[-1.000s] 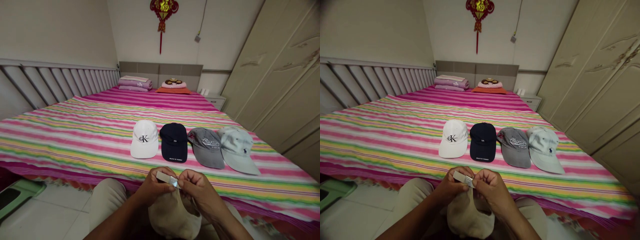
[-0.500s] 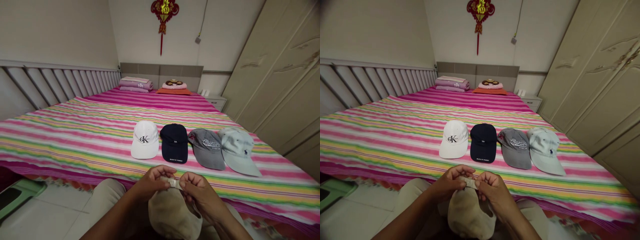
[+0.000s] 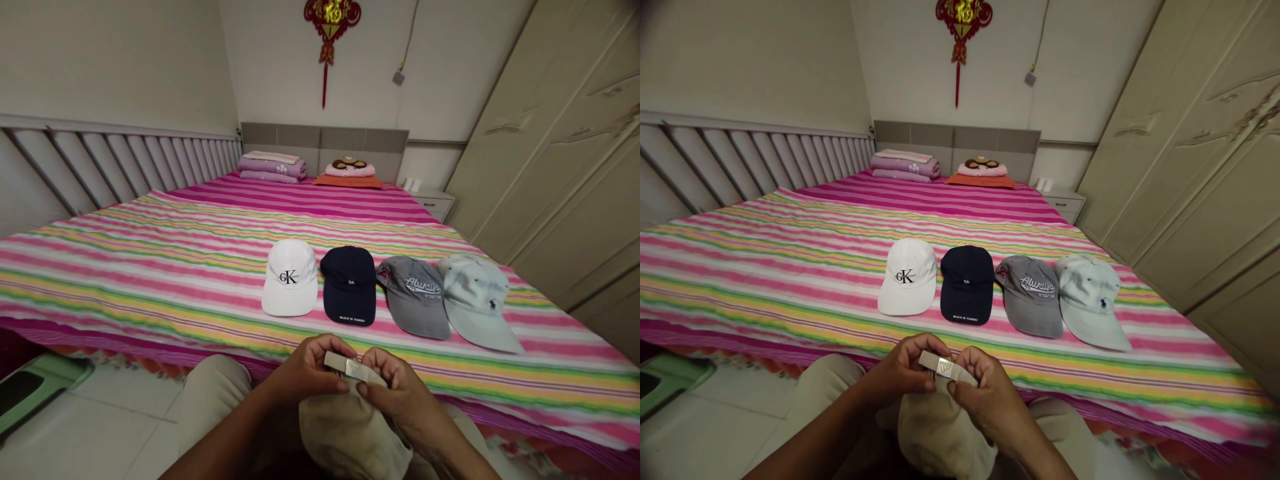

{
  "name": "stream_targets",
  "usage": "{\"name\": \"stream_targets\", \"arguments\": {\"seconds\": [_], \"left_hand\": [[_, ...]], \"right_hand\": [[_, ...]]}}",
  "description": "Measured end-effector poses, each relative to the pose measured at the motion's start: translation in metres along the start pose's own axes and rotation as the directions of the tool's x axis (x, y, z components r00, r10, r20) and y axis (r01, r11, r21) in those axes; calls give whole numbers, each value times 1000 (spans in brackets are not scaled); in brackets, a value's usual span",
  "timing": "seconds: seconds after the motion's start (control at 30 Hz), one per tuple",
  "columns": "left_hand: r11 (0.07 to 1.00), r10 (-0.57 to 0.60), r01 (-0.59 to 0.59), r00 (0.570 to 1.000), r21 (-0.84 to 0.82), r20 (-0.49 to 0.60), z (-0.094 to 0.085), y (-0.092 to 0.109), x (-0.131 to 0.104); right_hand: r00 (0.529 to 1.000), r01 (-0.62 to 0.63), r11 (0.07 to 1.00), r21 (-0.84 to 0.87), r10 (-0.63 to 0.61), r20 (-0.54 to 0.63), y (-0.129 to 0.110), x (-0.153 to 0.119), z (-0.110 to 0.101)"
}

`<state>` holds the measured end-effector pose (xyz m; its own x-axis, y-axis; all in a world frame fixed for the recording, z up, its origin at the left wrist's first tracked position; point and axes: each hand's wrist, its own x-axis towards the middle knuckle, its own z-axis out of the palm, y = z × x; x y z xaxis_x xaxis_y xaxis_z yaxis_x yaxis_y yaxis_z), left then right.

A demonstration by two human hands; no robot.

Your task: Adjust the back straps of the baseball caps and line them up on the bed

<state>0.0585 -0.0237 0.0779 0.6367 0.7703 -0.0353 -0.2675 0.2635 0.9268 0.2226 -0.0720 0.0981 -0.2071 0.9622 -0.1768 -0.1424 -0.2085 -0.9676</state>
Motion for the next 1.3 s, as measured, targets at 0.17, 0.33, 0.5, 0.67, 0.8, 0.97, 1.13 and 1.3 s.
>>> {"name": "stream_targets", "arguments": {"seconds": [0.17, 0.33, 0.5, 0.67, 0.8, 0.97, 1.13, 1.3], "left_hand": [[997, -21, 25, 998, 79, -59, -4, -9, 1], [976, -63, 55, 998, -209, -30, -2, -7, 2], [974, -127, 127, 992, -186, 12, -7, 14, 9], [978, -201, 198, 979, -68, -40, -7, 20, 13], [975, -221, 222, 975, 25, -33, -7, 21, 10], [965, -209, 209, 978, 160, -19, -4, 27, 6], [934, -143, 141, 990, 328, -18, 0, 33, 3], [841, -16, -20, 998, 541, 62, 3, 38, -1]], "right_hand": [[998, -21, 996, 91, 26, -57, 4, 0, -1], [998, -57, 990, 128, 59, -9, 2, -4, 0], [999, 29, 999, 15, -28, -33, -3, -8, -3], [992, 57, 993, -101, -68, -105, -3, -9, -5], [987, 63, 992, -110, -79, -143, -5, -8, -4], [981, 107, 987, -119, -124, -152, -9, -8, 0], [976, 111, 978, -175, -141, -166, -7, -8, 2], [970, 152, 965, -214, -187, -155, -11, -11, 0]]}}
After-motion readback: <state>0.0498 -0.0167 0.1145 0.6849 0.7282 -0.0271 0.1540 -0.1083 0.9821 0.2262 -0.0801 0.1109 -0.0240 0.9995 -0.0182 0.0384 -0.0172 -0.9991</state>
